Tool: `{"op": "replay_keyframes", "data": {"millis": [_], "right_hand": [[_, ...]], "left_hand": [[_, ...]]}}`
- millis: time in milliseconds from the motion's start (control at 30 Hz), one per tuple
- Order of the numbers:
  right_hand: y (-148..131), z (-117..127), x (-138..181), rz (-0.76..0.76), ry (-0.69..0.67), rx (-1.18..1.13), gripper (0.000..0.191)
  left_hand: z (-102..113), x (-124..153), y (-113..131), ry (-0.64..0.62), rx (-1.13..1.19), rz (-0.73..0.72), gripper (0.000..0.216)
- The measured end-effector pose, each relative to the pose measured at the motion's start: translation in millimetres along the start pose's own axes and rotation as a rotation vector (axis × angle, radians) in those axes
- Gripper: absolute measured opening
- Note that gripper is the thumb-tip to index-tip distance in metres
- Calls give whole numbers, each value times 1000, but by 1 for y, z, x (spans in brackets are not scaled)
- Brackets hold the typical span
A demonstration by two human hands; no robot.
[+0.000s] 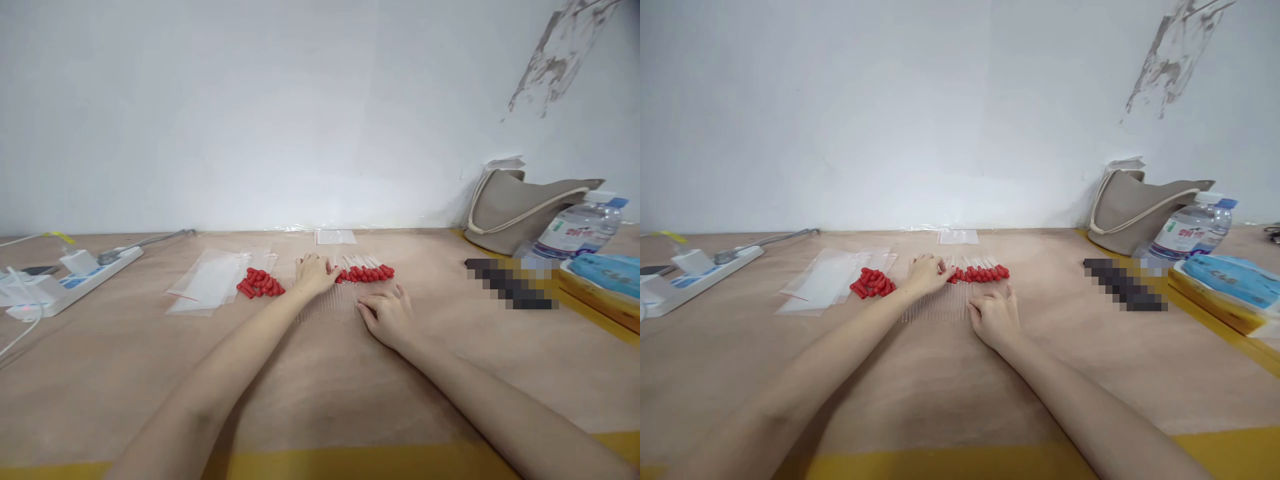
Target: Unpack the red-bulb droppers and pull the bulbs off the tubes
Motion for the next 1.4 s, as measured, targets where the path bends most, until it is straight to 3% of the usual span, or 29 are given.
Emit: {"op": "replay_keyframes", "data": {"millis": [233,467,567,700,833,1233,1400], "right_hand": [[2,-7,0,-16,0,-78,21],[0,-10,-1,-14,-15,-86,21],[6,-9,-1,-72,17,-113,25],[19,-9,-1,-173,74,-191,26],[24,-17,-2,-215,32,-266,22],[22,-21,-3,-133,45,-368,26],[35,-20,-2,-171,229,-449,29]], "left_hand": [[-10,-8,5,-47,-13,67,37],[9,3,-2,19,49,100,31],[25,24,-18,83,90,20,25],[49,68,-44,206,139,-255,22],[59,96,-70,276,136,-330,19],[61,99,-75,314,203,-340,14],[66,103,-73,390,222,-406,12]]}}
Point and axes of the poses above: each hand's wrist, its own x-axis away from the middle knuckle, its own z-axis out of the back of the hand, y = z × x, the point moved 7 cm from there along -x, towards the middle knuckle, and after that the axes turned 14 degrees about z, right-handed, at the moved point
